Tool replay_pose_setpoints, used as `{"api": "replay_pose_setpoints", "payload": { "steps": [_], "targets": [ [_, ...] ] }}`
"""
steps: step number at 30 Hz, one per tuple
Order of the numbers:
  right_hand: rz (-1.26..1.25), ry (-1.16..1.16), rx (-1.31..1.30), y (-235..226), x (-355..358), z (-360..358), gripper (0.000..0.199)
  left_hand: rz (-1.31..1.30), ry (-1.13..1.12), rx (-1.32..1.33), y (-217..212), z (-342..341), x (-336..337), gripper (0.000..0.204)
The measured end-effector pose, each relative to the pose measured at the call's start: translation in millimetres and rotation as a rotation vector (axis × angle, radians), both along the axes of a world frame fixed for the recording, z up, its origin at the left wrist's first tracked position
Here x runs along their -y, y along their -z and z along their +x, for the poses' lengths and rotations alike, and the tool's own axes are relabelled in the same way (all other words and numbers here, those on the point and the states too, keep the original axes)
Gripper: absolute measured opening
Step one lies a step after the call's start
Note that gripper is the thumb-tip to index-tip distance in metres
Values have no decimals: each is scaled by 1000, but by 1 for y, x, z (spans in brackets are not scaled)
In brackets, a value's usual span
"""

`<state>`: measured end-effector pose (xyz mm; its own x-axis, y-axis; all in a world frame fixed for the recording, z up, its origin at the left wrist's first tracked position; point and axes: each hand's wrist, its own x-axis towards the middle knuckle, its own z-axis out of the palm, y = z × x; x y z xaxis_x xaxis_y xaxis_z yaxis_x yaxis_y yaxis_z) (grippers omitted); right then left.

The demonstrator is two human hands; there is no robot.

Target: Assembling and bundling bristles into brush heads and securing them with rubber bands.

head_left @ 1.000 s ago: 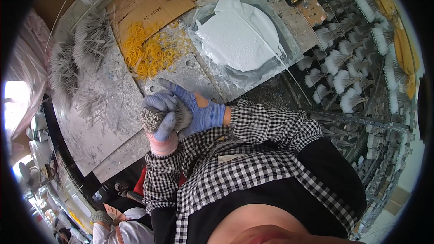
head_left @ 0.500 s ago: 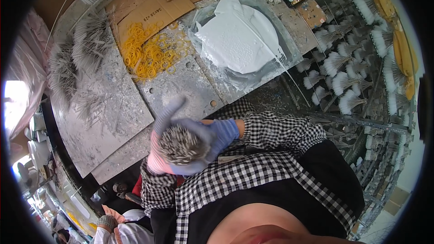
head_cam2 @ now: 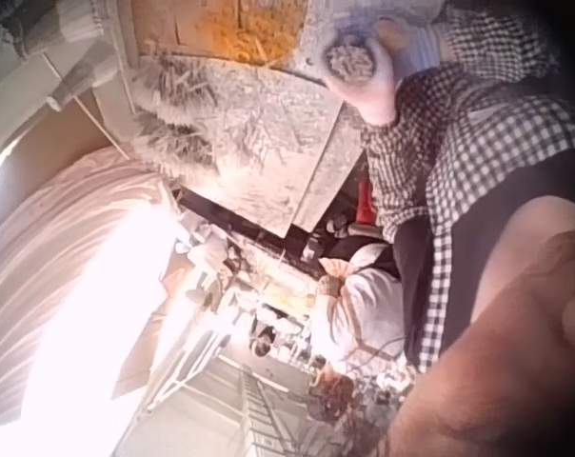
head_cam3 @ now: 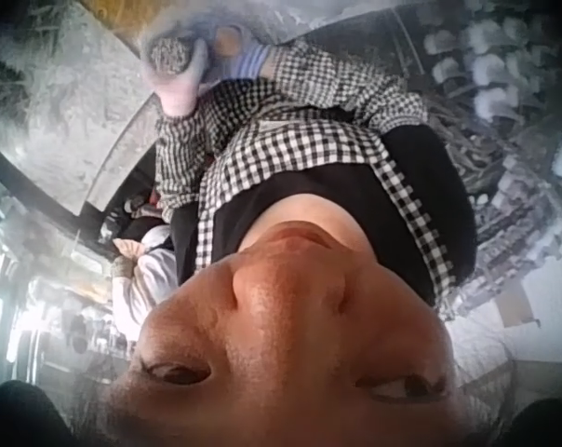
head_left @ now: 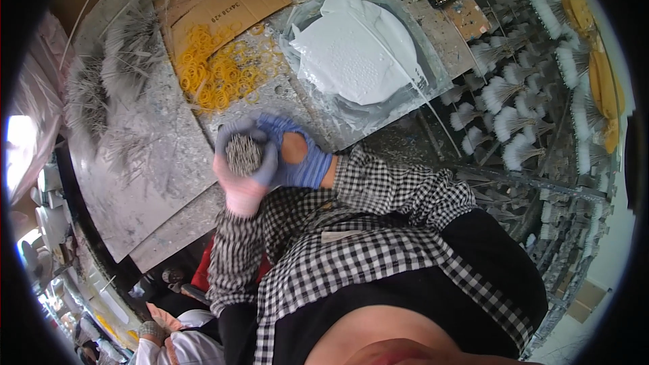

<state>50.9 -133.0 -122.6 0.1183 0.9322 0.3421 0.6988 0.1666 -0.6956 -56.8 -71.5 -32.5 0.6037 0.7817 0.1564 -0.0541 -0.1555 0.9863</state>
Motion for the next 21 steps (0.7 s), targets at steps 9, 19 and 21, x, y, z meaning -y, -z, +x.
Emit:
{"api": "replay_pose_setpoints", "payload": {
  "steps": [9,19,21],
  "targets": [
    [169,-143,-362,-29,0,14,125,-245,131,295,-24,6,7,32],
    [96,-251,-644,-53,48,9,106,-69,403,-236,-34,-49,6,68],
    [-152,-398,-659,-57,57,11,100,-112,540,-215,-46,-49,0,101]
  ]
}}
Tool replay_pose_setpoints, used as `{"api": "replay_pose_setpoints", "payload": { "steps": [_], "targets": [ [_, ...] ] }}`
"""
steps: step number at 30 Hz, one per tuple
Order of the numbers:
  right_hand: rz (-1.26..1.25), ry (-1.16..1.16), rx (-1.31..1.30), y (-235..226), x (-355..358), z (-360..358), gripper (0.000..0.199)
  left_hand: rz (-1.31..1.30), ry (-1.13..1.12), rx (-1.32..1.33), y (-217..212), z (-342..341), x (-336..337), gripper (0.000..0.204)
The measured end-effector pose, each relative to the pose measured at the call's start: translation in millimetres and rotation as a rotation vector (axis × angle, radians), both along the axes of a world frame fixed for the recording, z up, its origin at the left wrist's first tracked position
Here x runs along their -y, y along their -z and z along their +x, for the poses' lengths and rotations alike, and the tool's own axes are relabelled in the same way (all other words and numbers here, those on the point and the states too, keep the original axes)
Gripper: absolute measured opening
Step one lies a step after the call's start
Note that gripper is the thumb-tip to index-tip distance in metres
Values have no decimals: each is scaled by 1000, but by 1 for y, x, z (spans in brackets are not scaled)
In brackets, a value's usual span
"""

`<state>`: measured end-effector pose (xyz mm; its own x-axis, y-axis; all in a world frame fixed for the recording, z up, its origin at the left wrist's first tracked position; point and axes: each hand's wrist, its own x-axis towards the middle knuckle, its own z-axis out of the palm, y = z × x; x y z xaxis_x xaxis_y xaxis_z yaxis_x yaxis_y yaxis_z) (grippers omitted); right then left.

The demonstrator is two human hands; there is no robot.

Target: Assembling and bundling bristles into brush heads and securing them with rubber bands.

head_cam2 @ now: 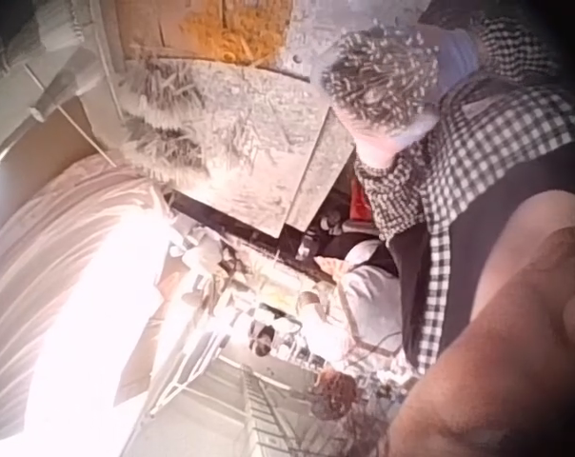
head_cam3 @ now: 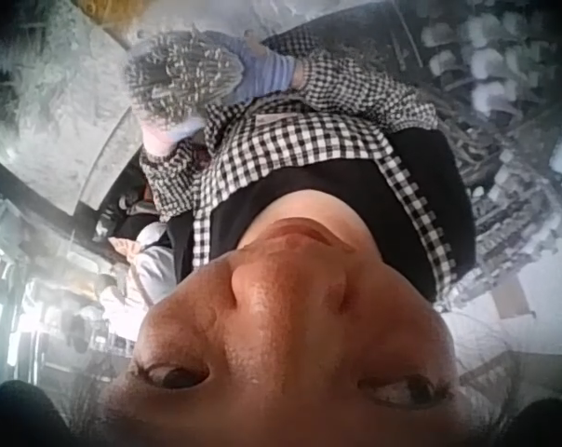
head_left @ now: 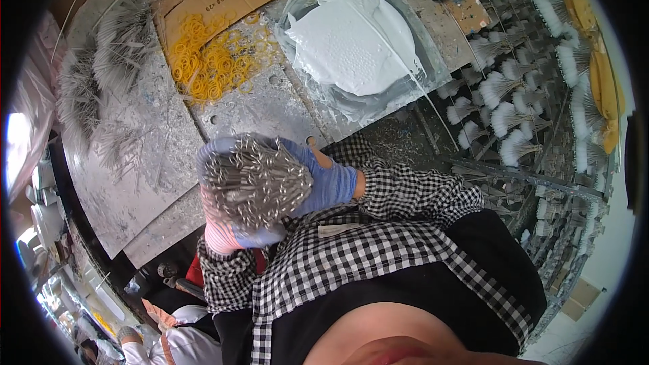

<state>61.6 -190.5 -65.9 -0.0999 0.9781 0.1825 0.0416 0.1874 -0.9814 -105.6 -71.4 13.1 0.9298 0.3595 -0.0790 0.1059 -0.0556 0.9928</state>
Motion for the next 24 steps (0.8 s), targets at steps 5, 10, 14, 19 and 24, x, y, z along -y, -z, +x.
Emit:
{"api": "replay_pose_setpoints", "payload": {
  "steps": [5,10,14,19,24],
  "targets": [
    [-46,-39,-205,-5,15,-1,104,-146,-273,463,8,20,16,101],
    [-8,-143,-146,3,23,4,104,-480,-106,734,-3,24,24,83],
    [-82,-148,-285,-7,24,7,95,-78,-183,354,24,0,8,94],
    [139,-103,-76,-2,12,2,84,-228,165,520,-6,51,22,114],
    [276,-183,10,-28,2,22,81,71,64,328,-16,49,31,67]
  ]
}}
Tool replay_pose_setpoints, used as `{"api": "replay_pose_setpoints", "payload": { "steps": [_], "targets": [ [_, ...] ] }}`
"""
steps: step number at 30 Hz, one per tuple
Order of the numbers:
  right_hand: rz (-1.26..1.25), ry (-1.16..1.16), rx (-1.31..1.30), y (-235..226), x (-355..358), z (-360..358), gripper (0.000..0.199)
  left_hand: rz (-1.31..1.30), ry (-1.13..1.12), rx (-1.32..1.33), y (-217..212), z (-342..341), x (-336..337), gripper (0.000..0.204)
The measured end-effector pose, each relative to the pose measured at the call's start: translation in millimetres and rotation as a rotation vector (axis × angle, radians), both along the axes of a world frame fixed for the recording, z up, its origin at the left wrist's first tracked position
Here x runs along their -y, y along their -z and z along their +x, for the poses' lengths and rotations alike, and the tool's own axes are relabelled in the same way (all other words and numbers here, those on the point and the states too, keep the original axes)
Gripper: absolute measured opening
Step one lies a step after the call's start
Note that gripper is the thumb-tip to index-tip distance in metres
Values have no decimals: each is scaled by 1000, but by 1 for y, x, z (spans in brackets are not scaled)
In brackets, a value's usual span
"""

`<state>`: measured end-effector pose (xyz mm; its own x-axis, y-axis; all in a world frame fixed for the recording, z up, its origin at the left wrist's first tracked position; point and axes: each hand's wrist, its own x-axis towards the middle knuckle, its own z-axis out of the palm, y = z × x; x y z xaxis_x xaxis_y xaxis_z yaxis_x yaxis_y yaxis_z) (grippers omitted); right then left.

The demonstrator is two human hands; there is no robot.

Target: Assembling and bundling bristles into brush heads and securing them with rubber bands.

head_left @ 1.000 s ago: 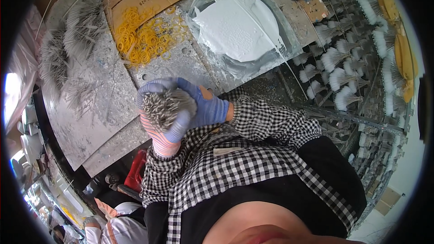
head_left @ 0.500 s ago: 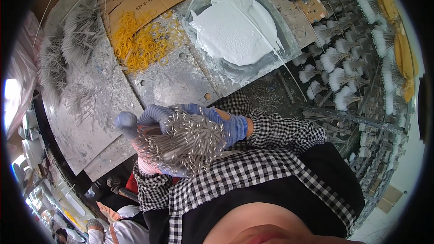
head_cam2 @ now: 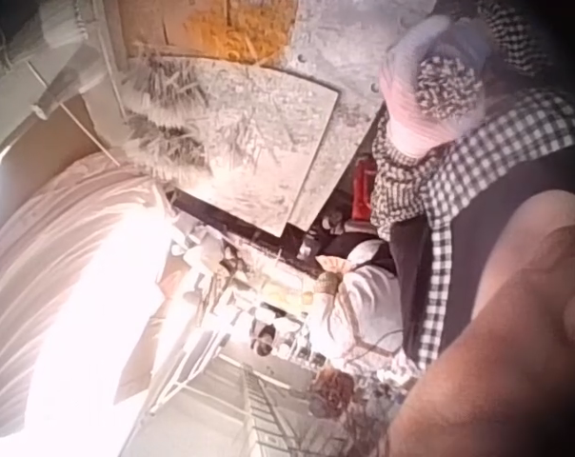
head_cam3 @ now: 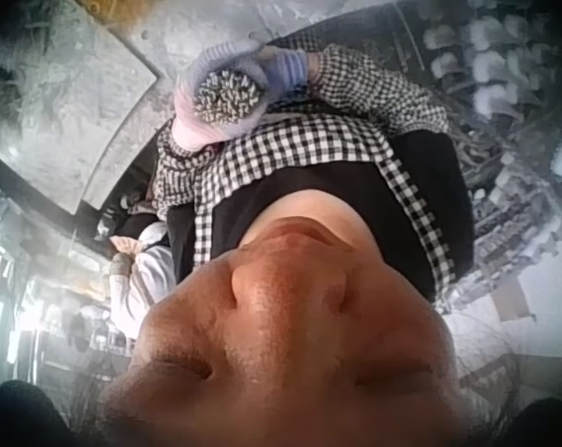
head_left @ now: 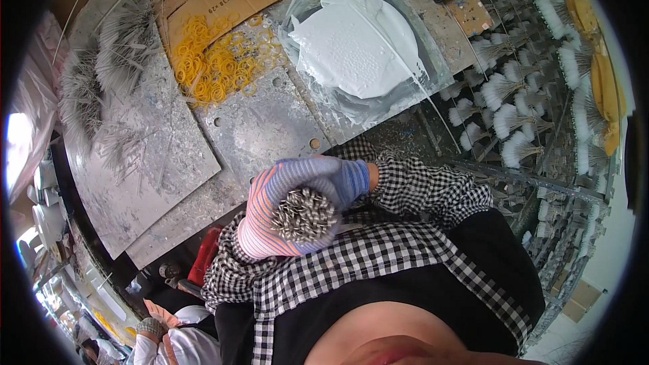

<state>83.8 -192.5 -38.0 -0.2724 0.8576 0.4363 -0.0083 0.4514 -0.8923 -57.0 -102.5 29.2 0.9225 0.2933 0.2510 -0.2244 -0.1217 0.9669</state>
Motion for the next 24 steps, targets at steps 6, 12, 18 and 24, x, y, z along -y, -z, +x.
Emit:
{"api": "replay_pose_setpoints", "payload": {
  "steps": [6,12,18,24],
  "targets": [
    [139,354,421,-4,-36,10,100,375,-208,87,-11,-1,-14,29],
    [74,94,393,26,-46,5,120,280,-294,-21,-4,-13,-13,32],
    [-133,74,-168,2,-48,26,158,-22,20,489,-6,-10,-40,31],
    [239,664,421,24,-46,-16,111,238,-214,170,46,-19,-43,30]
  ]
}}
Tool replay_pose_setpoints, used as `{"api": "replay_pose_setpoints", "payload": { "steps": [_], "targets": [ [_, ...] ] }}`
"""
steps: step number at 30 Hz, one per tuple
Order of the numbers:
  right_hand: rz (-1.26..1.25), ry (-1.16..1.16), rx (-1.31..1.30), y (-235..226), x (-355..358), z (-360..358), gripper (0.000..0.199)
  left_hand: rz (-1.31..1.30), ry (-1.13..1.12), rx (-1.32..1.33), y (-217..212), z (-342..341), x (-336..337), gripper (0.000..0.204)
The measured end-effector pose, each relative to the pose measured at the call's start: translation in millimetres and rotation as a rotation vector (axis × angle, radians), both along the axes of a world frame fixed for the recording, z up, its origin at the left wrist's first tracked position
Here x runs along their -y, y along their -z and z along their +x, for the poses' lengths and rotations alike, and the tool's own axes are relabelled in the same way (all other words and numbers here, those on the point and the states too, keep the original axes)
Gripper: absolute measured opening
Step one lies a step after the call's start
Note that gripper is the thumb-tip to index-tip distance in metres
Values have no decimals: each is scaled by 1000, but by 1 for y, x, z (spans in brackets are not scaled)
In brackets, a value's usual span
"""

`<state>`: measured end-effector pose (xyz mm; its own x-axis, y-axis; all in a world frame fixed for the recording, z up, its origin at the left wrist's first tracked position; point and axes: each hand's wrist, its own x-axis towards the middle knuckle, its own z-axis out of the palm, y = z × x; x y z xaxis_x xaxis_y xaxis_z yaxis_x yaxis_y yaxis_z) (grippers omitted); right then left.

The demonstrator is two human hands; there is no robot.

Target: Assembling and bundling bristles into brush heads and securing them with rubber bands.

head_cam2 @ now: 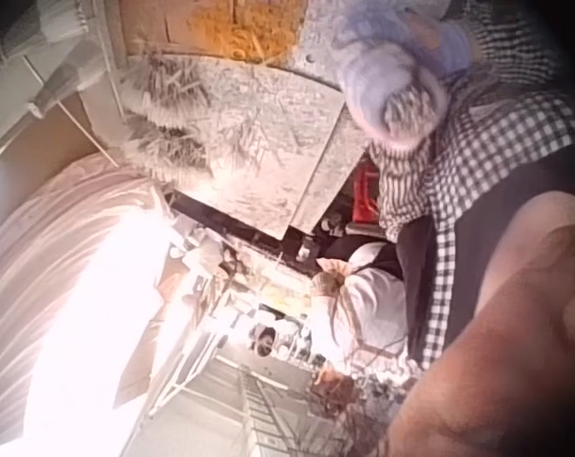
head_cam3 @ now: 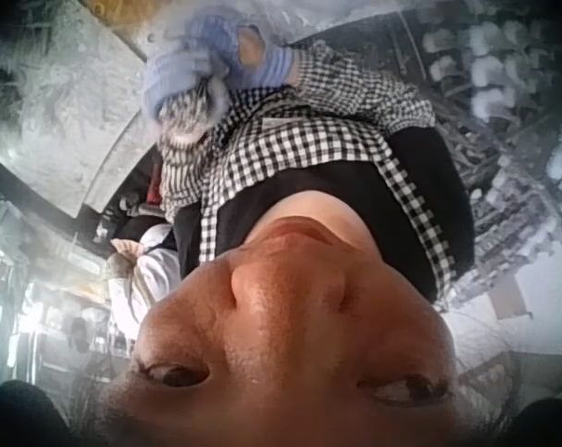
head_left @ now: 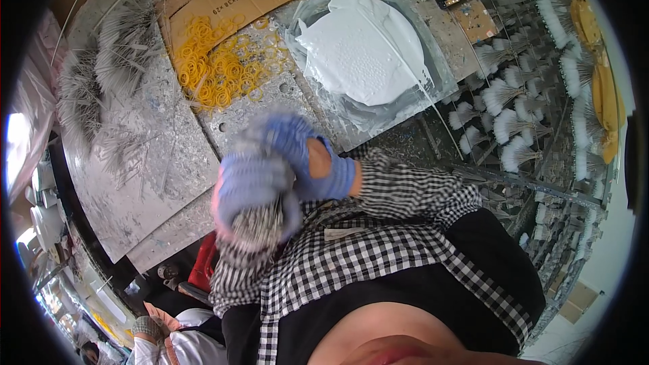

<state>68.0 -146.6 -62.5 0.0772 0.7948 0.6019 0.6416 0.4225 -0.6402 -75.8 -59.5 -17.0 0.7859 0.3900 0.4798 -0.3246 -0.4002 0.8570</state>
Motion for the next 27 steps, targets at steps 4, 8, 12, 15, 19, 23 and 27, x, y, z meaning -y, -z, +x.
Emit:
{"api": "replay_pose_setpoints", "payload": {
  "steps": [4,8,12,15,19,23,27],
  "targets": [
    [-486,110,148,72,-9,5,96,-214,-289,-158,30,32,7,37],
    [-326,201,158,53,-5,6,82,80,-356,-80,33,37,-1,38],
    [-327,261,371,38,-8,9,94,-121,-322,-153,33,35,-4,35],
    [-357,255,327,33,-4,4,100,-53,-473,-148,47,34,-5,35],
    [-640,-64,664,-22,-11,59,86,-157,-340,-138,56,27,-7,35],
    [20,-10,429,-129,-57,77,57,140,-487,-240,28,27,-3,33],
    [-355,-292,701,-78,-56,-10,73,78,-435,-222,28,29,-3,33]
  ]
}}
